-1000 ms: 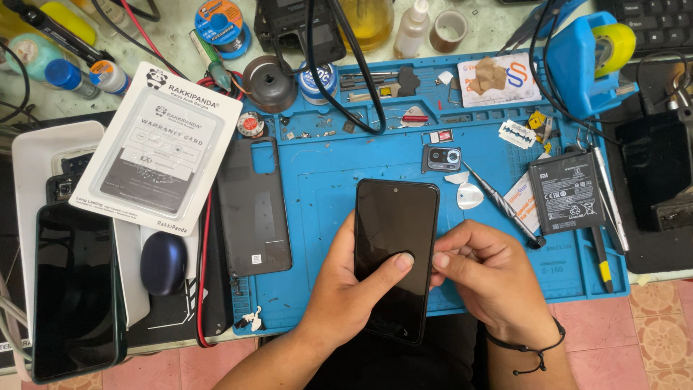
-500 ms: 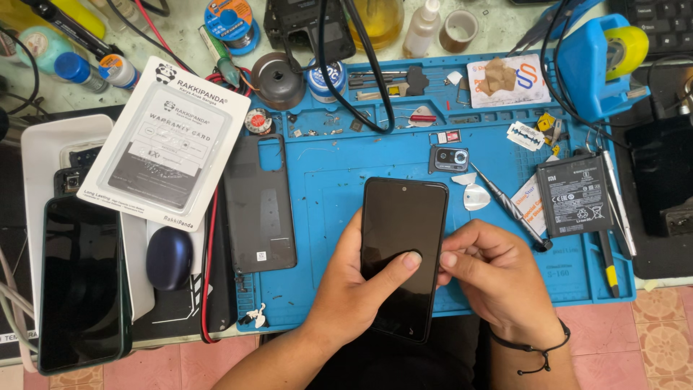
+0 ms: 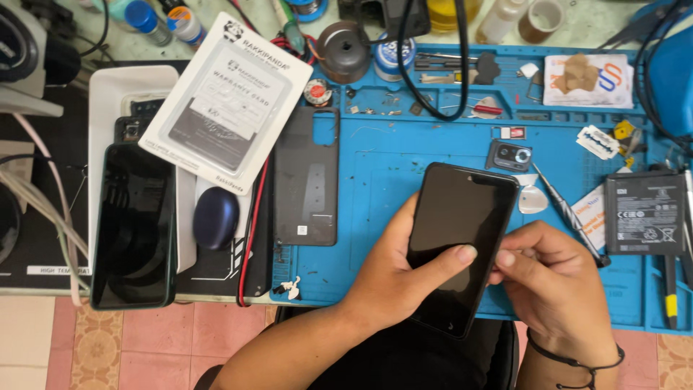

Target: The person holds a smartphone, removes the back cover to expose the battery and internal components, then uses a screwdriver to unscrew and remove the camera module. The person continues to remove additional screws and small parts from the phone's interior.

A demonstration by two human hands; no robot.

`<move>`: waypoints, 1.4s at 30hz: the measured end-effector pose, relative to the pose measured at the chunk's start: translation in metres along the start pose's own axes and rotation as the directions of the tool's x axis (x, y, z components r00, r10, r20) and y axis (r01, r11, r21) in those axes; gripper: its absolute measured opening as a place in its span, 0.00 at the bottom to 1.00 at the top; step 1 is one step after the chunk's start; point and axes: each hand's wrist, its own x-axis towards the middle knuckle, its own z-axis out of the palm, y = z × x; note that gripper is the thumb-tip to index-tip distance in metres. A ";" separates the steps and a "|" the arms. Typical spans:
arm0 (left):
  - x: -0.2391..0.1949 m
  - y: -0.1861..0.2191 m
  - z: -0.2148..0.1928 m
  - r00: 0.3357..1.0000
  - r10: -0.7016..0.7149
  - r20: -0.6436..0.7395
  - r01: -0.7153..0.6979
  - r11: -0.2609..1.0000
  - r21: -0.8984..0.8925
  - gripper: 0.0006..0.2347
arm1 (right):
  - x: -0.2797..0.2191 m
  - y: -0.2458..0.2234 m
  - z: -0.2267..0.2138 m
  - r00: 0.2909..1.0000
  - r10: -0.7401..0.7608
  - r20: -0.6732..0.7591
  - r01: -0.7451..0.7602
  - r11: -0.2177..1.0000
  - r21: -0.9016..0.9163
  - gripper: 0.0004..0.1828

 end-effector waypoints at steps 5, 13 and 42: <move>0.000 0.000 -0.001 1.000 0.009 -0.003 -0.009 1.000 -0.008 0.23 | 0.001 0.001 -0.004 1.000 -0.007 0.013 0.007 0.999 -0.032 0.03; -0.001 0.001 -0.002 1.000 0.011 0.002 -0.011 1.000 -0.005 0.23 | 0.001 0.000 -0.006 1.000 -0.003 0.000 0.003 0.999 -0.053 0.03; 0.001 0.002 0.000 0.999 -0.029 -0.029 0.029 1.000 0.004 0.25 | 0.005 0.001 -0.006 1.000 0.009 0.004 -0.009 1.000 -0.030 0.03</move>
